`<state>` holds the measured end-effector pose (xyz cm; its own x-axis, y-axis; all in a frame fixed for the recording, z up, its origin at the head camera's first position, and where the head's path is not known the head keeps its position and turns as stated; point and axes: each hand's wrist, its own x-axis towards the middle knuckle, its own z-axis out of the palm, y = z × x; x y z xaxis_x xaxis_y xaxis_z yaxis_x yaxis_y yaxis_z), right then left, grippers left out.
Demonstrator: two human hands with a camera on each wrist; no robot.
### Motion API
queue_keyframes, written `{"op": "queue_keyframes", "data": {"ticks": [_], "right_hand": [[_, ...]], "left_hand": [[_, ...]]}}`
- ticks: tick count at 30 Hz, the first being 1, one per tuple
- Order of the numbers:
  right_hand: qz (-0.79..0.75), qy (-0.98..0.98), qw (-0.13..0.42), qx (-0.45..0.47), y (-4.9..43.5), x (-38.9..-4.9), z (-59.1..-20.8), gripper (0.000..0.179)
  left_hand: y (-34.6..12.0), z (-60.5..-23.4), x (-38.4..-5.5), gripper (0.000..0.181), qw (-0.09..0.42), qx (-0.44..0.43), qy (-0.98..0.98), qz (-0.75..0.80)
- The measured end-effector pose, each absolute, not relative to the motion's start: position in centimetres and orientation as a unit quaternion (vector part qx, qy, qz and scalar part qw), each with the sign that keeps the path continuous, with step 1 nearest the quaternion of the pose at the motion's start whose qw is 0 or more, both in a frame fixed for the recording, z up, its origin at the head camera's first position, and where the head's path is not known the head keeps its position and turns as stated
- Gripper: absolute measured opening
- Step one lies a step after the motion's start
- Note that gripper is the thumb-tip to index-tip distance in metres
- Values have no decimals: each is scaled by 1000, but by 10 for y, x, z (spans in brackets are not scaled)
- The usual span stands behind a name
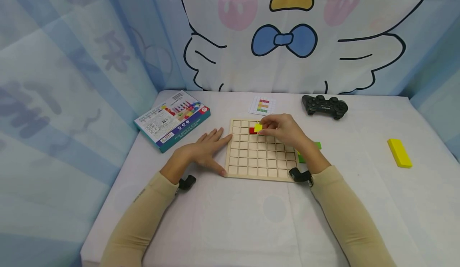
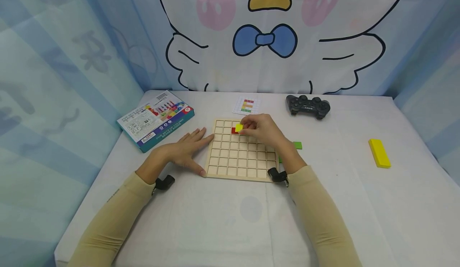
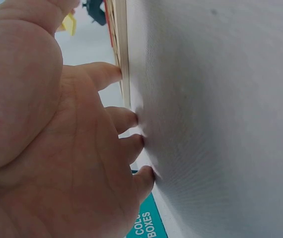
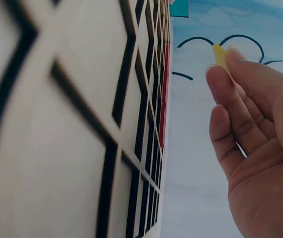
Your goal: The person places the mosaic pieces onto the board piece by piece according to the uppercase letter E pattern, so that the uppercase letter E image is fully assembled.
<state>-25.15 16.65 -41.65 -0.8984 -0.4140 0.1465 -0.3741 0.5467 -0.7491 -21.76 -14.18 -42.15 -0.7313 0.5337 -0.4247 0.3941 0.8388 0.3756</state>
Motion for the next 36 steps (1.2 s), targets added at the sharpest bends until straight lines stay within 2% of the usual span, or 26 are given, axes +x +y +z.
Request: {"op": "queue_keyframes", "data": {"ticks": [12,36], "right_hand": [[-395,885,79,-234,162,-252,-426,24],[-325,903,91,-266,153,-258,-428,24]], "left_hand": [[-141,-423,-218,132,269,247,922,129],[-141,-424,-219,131,271,243,923,127]]}}
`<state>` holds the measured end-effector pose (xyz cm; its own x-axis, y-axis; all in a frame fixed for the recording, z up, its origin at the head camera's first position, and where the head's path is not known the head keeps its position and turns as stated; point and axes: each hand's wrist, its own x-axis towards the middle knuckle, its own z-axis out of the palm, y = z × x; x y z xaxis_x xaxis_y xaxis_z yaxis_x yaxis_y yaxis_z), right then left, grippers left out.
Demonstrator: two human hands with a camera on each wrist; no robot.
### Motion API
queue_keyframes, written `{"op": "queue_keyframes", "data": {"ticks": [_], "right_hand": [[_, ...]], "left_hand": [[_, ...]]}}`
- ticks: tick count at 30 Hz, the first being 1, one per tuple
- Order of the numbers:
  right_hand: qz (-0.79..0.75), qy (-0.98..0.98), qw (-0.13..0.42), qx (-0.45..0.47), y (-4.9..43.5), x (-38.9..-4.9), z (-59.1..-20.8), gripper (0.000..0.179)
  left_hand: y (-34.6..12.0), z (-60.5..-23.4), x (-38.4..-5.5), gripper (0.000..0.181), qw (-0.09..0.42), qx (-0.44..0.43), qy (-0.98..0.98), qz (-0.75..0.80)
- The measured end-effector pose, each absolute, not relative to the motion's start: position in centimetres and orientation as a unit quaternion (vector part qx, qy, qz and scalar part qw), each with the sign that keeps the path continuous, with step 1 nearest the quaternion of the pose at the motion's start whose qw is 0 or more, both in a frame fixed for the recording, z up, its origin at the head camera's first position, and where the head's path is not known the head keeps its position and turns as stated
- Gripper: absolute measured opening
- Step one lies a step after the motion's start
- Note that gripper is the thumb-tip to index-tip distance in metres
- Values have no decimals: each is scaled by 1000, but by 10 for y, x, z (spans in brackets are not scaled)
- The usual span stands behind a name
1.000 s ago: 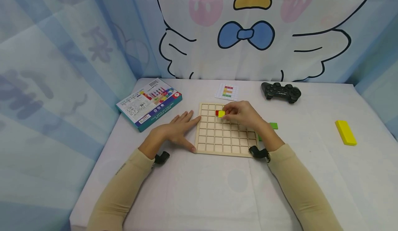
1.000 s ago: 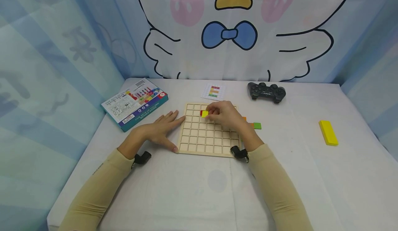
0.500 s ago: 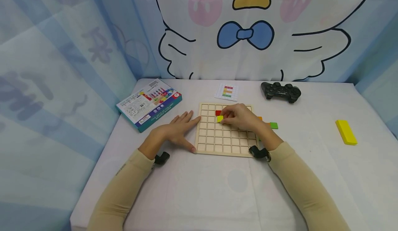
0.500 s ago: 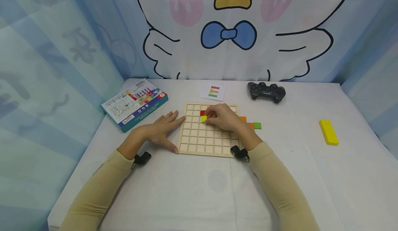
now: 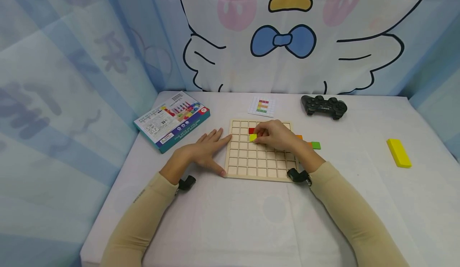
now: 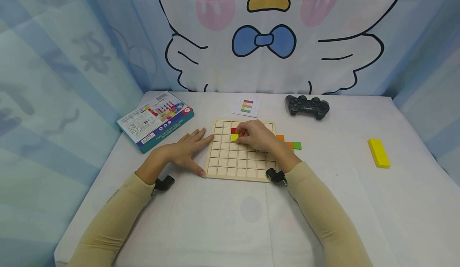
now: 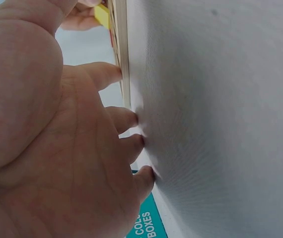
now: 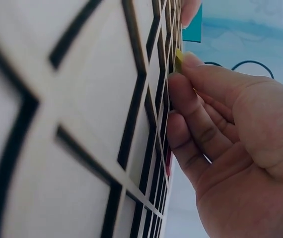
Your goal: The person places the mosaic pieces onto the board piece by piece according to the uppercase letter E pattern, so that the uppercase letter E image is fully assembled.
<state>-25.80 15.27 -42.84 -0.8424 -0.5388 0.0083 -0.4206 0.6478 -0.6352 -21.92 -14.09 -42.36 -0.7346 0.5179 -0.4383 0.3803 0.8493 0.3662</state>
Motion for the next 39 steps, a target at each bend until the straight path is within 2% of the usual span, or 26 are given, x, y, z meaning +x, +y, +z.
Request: {"op": "queue_keyframes", "data": {"ticks": [16,39], "right_hand": [[-319,900,94,-280,148,-258,-427,21],[-318,904,83,-275,151,-254,-427,25]], "left_hand": [[-141,-420,-218,131,275,243,921,133],[-142,-423,-219,132,268,252,920,134]]}}
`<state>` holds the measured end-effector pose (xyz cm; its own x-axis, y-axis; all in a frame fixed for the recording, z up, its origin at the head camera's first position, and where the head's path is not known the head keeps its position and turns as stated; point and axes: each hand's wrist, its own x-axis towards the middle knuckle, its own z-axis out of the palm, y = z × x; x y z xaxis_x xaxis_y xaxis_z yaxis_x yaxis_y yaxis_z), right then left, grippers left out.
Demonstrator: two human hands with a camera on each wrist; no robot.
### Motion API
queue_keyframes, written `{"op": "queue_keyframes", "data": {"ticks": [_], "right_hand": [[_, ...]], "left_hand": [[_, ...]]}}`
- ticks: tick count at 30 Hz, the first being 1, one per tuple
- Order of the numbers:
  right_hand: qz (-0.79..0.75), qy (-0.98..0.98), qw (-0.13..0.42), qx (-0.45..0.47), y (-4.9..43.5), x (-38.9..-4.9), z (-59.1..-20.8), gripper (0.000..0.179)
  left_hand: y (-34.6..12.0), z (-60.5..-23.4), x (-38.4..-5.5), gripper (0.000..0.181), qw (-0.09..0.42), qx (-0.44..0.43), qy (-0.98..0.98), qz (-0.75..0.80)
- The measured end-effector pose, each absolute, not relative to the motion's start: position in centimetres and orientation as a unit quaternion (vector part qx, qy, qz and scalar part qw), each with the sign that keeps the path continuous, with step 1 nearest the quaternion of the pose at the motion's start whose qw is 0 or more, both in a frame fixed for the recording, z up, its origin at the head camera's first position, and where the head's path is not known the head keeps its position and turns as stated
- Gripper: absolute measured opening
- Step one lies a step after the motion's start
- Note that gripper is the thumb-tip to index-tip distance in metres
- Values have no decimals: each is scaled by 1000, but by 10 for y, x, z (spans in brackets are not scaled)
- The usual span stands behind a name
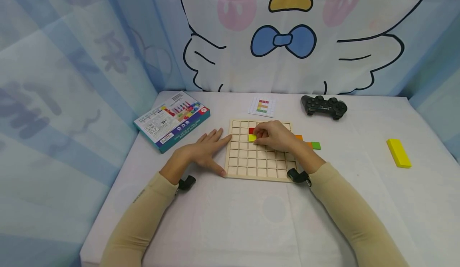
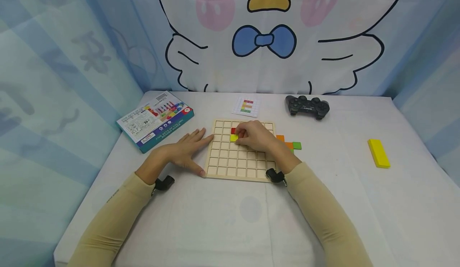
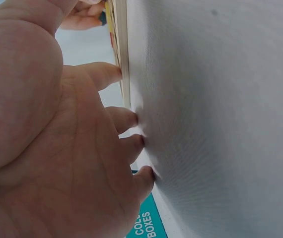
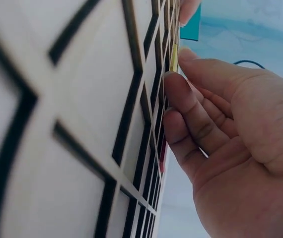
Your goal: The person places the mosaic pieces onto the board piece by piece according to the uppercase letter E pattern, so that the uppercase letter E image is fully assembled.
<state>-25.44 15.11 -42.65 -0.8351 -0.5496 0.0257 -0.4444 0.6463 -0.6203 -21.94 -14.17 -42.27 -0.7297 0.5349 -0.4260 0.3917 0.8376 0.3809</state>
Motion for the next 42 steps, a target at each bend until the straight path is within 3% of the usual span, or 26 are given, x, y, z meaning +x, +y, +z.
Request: {"op": "queue_keyframes", "data": {"ticks": [16,42], "right_hand": [[-387,886,16,-254,169,-240,-408,28],[-340,927,-13,-161,246,-235,-404,29]], "left_hand": [[-143,-424,-218,130,264,249,922,139],[-141,-423,-217,130,264,248,923,132]]}}
